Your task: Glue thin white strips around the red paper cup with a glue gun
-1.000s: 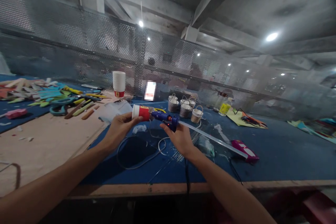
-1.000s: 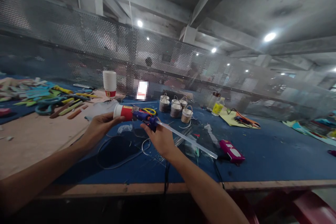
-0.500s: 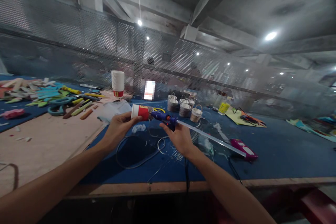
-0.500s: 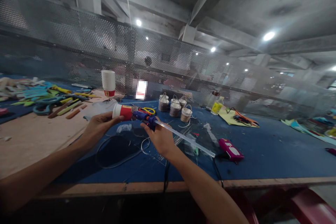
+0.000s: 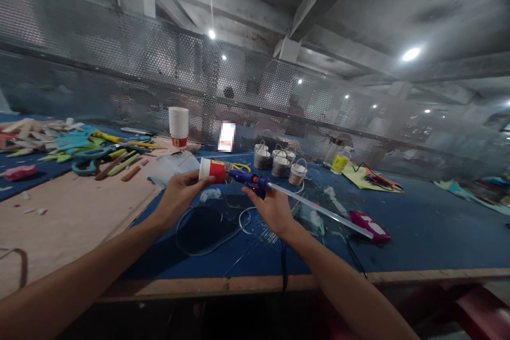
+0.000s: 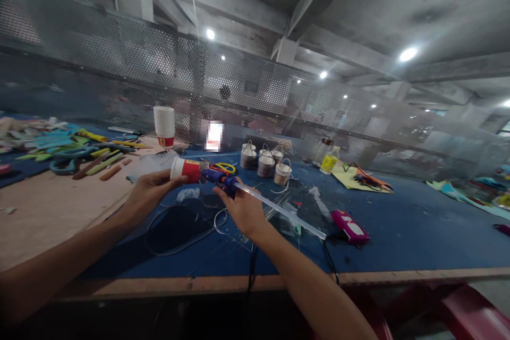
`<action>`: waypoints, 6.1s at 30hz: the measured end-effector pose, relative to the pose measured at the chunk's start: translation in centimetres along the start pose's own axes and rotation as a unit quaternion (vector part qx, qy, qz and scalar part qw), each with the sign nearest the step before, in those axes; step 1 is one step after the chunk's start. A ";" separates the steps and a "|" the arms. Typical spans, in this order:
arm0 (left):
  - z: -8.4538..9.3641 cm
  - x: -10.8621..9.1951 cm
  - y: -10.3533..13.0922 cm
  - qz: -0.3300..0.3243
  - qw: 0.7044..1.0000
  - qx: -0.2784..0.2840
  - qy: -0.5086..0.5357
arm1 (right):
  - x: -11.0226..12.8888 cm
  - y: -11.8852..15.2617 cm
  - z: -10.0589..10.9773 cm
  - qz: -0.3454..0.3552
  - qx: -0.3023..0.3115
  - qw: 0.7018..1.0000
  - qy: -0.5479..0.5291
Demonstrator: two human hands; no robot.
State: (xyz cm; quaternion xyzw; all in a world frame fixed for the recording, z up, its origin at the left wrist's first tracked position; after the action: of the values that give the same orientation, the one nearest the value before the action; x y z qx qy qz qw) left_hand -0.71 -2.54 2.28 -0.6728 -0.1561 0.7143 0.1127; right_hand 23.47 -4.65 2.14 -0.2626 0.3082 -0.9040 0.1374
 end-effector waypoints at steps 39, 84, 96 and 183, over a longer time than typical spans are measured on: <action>0.0 -0.1 -0.1 0.004 1.000 -0.009 0.021 | 0.0 0.2 0.0 0.010 0.014 0.999 0.030; 0.1 -0.3 -0.2 0.015 0.999 -0.041 0.016 | 0.1 0.6 -0.1 -0.005 0.060 0.996 0.068; 0.0 -0.6 -0.2 0.032 0.998 -0.039 0.044 | -0.2 0.1 0.0 -0.079 0.090 0.986 -0.117; 0.1 0.7 -0.6 0.035 0.993 -0.012 0.110 | 0.9 -2.2 -3.7 -0.152 0.229 0.882 -0.382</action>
State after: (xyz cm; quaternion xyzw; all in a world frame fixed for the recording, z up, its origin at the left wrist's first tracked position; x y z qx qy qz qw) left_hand -0.89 -1.75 1.86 -0.7540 -0.1275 0.6372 0.0960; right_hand 20.49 -1.53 1.44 -0.5926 -0.0281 -0.7886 0.1619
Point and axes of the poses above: each hand's wrist, its own y-axis away from the middle knuckle, its own z-axis out of the back of the hand, x = y × z, the point moved 1 cm from there along -y, towards the middle knuckle, and after that the axes turned 3 degrees about -x, right-handed, at the moved point
